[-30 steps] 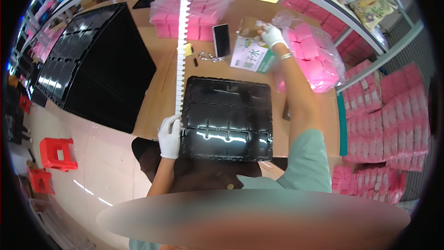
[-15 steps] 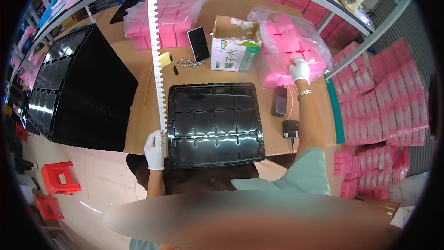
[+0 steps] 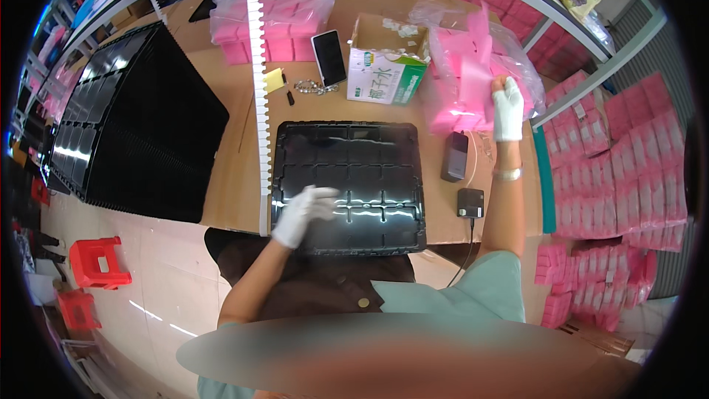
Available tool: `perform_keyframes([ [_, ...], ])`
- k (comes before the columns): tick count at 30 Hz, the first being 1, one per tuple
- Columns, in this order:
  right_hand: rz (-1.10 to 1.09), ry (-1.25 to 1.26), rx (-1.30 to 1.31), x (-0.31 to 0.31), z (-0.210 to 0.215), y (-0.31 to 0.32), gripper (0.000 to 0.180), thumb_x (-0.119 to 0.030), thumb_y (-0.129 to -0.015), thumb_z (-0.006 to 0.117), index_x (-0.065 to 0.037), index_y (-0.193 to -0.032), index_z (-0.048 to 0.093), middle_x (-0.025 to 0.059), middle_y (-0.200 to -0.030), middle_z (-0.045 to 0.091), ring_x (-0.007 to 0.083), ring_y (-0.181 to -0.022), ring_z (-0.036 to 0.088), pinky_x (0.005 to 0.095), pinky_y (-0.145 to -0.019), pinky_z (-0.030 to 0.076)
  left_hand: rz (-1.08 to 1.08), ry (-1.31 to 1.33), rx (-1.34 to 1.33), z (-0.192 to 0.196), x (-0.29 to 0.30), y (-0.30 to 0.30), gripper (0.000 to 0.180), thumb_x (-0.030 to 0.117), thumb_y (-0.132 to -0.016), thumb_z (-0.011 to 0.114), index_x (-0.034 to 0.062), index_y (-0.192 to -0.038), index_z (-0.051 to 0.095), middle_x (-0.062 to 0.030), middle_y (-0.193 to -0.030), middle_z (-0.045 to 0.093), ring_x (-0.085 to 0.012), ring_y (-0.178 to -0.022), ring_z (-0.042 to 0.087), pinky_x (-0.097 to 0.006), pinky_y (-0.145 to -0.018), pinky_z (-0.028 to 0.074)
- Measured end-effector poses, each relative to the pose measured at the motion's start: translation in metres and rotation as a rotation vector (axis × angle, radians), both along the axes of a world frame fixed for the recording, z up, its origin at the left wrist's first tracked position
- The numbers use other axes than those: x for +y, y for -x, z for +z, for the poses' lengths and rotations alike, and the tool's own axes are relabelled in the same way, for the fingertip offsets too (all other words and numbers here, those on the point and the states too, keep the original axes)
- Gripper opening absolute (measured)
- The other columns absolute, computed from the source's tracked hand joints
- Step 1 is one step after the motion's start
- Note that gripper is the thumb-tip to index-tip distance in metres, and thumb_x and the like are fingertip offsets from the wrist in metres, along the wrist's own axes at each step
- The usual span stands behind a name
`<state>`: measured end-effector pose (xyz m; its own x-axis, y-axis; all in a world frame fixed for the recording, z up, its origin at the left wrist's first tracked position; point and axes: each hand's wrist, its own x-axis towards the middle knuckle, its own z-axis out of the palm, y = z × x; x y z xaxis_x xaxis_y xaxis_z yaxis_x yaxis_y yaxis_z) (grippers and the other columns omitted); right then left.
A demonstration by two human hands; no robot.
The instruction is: The person assembles pink foam dividers into a black plastic tray by hand.
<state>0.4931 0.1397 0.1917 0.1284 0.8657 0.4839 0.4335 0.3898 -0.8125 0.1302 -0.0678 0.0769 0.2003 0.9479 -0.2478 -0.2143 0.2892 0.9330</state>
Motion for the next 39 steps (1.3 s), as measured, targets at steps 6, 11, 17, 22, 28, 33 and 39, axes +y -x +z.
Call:
perform_keyframes([
  [6,0.216,0.162,-0.233,-0.123,-0.028,0.108,0.006,-0.009,-0.084,0.055,-0.003,-0.086,0.055,0.0129,-0.074,0.057,0.0228,-0.069,0.056,0.0319,-0.066,0.045,-0.142,0.099,-0.568,0.025,0.085,-0.078,0.056,0.043,-0.094,0.036,-0.0034,-0.124,0.044,-0.0146,-0.119,0.053,-0.0258,-0.109,0.052,-0.038,-0.097,0.038],
  [11,0.278,-0.104,-0.316,-0.147,-0.089,0.109,0.018,-0.012,-0.079,0.063,-0.001,-0.091,0.057,0.0157,-0.088,0.059,0.0287,-0.082,0.058,0.0351,-0.073,0.045,0.233,0.223,-0.286,0.012,0.078,-0.052,0.031,0.019,-0.083,0.064,0.0019,-0.107,0.056,-0.0092,-0.093,0.063,-0.0186,-0.074,0.062,-0.031,-0.069,0.051],
  [17,0.337,0.468,0.234,-0.091,-0.158,0.048,0.060,-0.035,-0.085,0.061,0.003,-0.127,0.041,0.0157,-0.121,0.053,0.0234,-0.110,0.052,0.0321,-0.087,0.043,0.204,0.324,-0.125,-0.021,0.048,0.010,0.034,0.022,-0.082,0.066,0.0015,-0.107,0.057,-0.0106,-0.091,0.064,-0.0184,-0.071,0.062,-0.031,-0.068,0.051],
  [22,0.424,1.017,0.166,-0.079,-0.168,0.093,0.065,-0.028,-0.076,0.071,0.005,-0.123,0.042,0.0078,-0.089,0.062,0.0108,-0.066,0.056,0.0221,-0.051,0.042,0.240,0.387,-0.046,-0.051,0.042,0.026,0.031,0.023,-0.080,0.069,0.0003,-0.099,0.061,-0.0103,-0.087,0.064,-0.0178,-0.068,0.061,-0.030,-0.064,0.050],
  [28,0.154,0.735,-0.227,-0.096,-0.173,0.119,0.052,-0.021,-0.069,0.074,-0.001,-0.110,0.049,0.0087,-0.073,0.062,0.0201,-0.069,0.061,0.0310,-0.068,0.047,0.233,0.428,0.037,-0.045,0.032,0.033,0.033,0.029,-0.080,0.068,0.0009,-0.096,0.062,-0.0083,-0.084,0.064,-0.0166,-0.068,0.061,-0.029,-0.061,0.050],
  [33,0.174,0.746,-0.203,-0.115,-0.173,0.118,0.035,-0.013,-0.072,0.069,-0.004,-0.103,0.055,0.0088,-0.075,0.064,0.0184,-0.069,0.061,0.0304,-0.066,0.047,0.344,0.351,0.066,-0.045,0.024,0.034,0.032,0.029,-0.083,0.065,0.0010,-0.098,0.063,-0.0071,-0.086,0.065,-0.0146,-0.071,0.060,-0.028,-0.065,0.049],
  [39,0.035,0.502,0.004,-0.147,-0.163,0.058,0.019,-0.007,-0.073,0.065,-0.003,-0.090,0.058,0.0034,-0.066,0.062,0.0078,-0.058,0.052,0.0227,-0.054,0.043,0.427,0.180,0.198,-0.069,0.015,0.040,0.029,0.025,-0.085,0.062,0.0010,-0.101,0.061,-0.0077,-0.088,0.064,-0.0145,-0.071,0.061,-0.027,-0.063,0.050],
])
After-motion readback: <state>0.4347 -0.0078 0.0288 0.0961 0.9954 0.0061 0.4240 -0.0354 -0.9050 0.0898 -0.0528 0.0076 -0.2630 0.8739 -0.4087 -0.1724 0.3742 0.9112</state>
